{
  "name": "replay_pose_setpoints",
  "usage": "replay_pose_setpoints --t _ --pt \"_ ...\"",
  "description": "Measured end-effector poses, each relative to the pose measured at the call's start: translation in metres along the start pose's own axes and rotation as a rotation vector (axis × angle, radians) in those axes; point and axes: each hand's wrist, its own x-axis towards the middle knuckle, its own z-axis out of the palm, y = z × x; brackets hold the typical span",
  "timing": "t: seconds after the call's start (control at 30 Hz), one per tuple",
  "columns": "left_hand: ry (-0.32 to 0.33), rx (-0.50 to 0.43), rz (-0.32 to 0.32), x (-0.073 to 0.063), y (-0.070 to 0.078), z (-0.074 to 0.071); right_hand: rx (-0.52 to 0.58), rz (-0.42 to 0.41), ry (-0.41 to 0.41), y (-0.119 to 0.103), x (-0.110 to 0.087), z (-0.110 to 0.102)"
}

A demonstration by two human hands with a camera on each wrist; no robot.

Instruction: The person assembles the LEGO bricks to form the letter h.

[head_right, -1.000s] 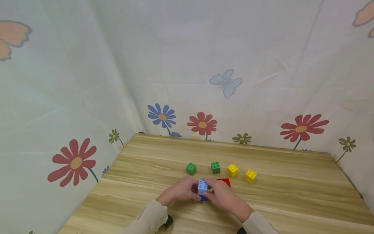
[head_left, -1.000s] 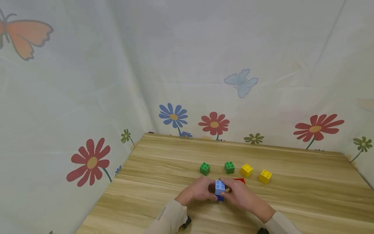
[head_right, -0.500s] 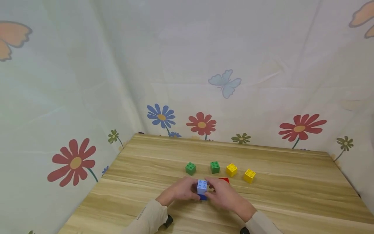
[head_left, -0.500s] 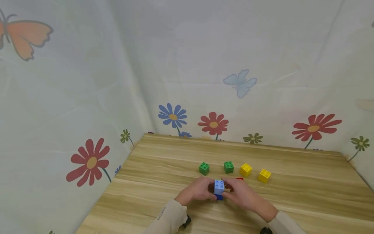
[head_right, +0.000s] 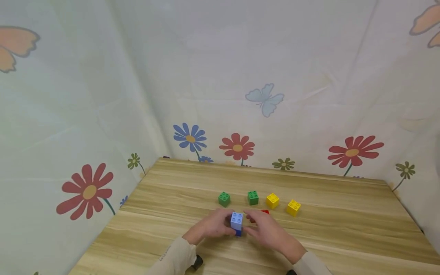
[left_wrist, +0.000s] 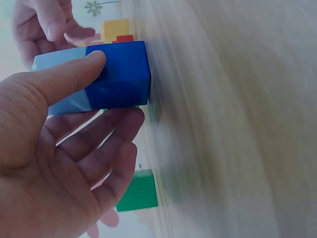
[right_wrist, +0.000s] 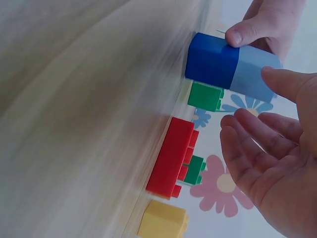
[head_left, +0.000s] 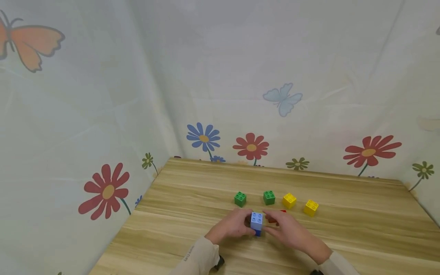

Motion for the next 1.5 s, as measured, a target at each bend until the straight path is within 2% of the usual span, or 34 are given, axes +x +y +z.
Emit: replay_pose_setpoints --t 0.2,0.37,0.63,0.87,1.0,1.33,1.5 --pt "0.022 -0.058 -0.032 -0.007 -0.011 -0.008 -0.058 0.018 0.077 0.006 -0.01 -0.004" --pt "0.049 -0.084 -0.066 -0.011 -0.024 -0.016 -0.051 0.027 0.116 0.015 -0.018 -0.015" --pt "0.104 -0.062 -0.081 -0.017 -0.044 -0.03 -0.07 0.046 0.182 0.028 -0.03 -0.034" --pt "0.122 -0.072 -0.104 -0.022 -0.055 -0.045 -0.068 0.061 0.218 0.033 -0.04 -0.044" --pt "0.144 -0.075 -0.102 -0.021 -0.061 -0.051 -0.076 0.102 0.211 0.038 -0.043 -0.047" --pt "0.223 -0.094 -0.207 -0.016 -0.07 -0.058 -0.112 0.114 0.246 0.048 -0.054 -0.056" --pt "0.266 -0.067 -0.242 -0.012 -0.074 -0.062 -0.133 0.114 0.256 0.051 -0.055 -0.059"
